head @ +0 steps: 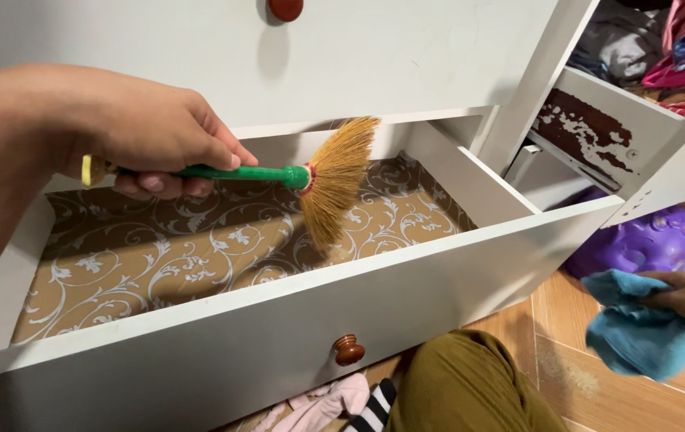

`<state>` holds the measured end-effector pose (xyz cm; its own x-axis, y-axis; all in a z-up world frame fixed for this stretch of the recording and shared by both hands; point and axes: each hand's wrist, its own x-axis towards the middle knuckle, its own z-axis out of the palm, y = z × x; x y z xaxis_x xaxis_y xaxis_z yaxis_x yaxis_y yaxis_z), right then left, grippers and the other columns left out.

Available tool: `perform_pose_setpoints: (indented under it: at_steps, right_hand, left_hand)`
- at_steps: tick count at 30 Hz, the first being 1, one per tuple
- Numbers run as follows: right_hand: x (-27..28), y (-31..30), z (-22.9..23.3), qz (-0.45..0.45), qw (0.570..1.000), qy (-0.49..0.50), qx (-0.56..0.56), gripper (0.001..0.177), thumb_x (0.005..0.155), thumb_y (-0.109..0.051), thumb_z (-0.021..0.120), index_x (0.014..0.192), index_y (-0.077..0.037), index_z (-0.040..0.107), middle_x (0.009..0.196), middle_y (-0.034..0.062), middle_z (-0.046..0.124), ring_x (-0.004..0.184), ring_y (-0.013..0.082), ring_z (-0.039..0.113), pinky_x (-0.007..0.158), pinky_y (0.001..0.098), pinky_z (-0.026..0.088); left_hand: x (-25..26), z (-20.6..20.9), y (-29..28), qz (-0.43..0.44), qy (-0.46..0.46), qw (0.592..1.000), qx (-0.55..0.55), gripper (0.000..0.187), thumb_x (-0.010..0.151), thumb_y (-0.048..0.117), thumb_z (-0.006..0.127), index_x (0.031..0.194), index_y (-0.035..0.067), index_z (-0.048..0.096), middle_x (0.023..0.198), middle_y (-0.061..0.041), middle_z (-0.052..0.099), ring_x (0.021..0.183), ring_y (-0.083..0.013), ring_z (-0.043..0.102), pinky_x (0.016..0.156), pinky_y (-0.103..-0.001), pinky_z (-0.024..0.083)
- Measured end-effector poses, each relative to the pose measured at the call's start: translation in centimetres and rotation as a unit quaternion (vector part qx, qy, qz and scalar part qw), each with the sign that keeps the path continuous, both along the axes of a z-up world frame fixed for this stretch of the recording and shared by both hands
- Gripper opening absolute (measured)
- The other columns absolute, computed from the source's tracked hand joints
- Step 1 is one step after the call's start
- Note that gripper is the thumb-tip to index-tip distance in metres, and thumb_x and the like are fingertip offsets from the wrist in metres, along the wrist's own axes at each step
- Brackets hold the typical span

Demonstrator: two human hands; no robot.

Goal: The person sweeps the inside of an open drawer with a small broom, then wipes the surface with a blue cloth. The drawer is empty and lined with patterned paper.

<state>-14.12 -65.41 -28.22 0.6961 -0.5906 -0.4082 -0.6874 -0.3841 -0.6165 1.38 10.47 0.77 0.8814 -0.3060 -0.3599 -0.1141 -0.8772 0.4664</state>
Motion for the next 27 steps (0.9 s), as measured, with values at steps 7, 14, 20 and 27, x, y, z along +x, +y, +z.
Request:
perform_pose_setpoints:
  at_steps: [7,14,20,27]
  right_hand:
    - [-0.9,5.7,2.9,-0.098,0.995,-0.022,0.009,0.047,0.103,-0.015,0.057,0.149,-0.02,0.058,0.121,0.0203,0.076,0.097,0.0383,0.077,0.078,0.0604,0.067]
    - [-1.2,9.2,5.1,-0.182,0.982,0.044,0.006,0.048,0.109,-0.037,0.053,0.147,-0.007,0.054,0.126,0.0294,0.068,0.106,0.0448,0.072,0.082,0.0687,0.063]
    - [-1.3,5.4,4.0,-0.129,0.985,-0.07,0.091,0.044,0.102,-0.02,0.058,0.145,-0.013,0.059,0.123,0.0259,0.073,0.102,0.0477,0.074,0.082,0.0739,0.063]
    - [0.5,3.6,5.2,-0.146,0.988,-0.056,0.004,0.043,0.103,-0.014,0.058,0.147,-0.015,0.062,0.124,0.0267,0.074,0.103,0.0478,0.075,0.086,0.0666,0.064]
  left_hand:
    - [-0.5,0.2,-0.3,0.0,-0.012,1.0,0.005,0.027,0.108,0.026,0.053,0.13,0.017,0.065,0.07,-0.005,0.056,0.045,-0.0127,0.038,0.043,-0.032,0.032]
    - [-0.3,0.1,-0.1,-0.001,0.005,1.0,-0.015,0.026,0.107,0.028,0.056,0.129,0.016,0.067,0.07,-0.004,0.056,0.045,-0.0118,0.038,0.042,-0.032,0.031]
    - [-0.1,0.0,0.4,0.001,0.006,1.0,-0.014,0.025,0.107,0.027,0.055,0.128,0.017,0.065,0.07,-0.005,0.056,0.045,-0.0123,0.038,0.042,-0.032,0.03]
    - [0.0,-0.2,0.6,-0.006,0.012,0.999,-0.032,0.026,0.106,0.027,0.056,0.128,0.018,0.066,0.07,-0.004,0.055,0.045,-0.0123,0.037,0.042,-0.032,0.03]
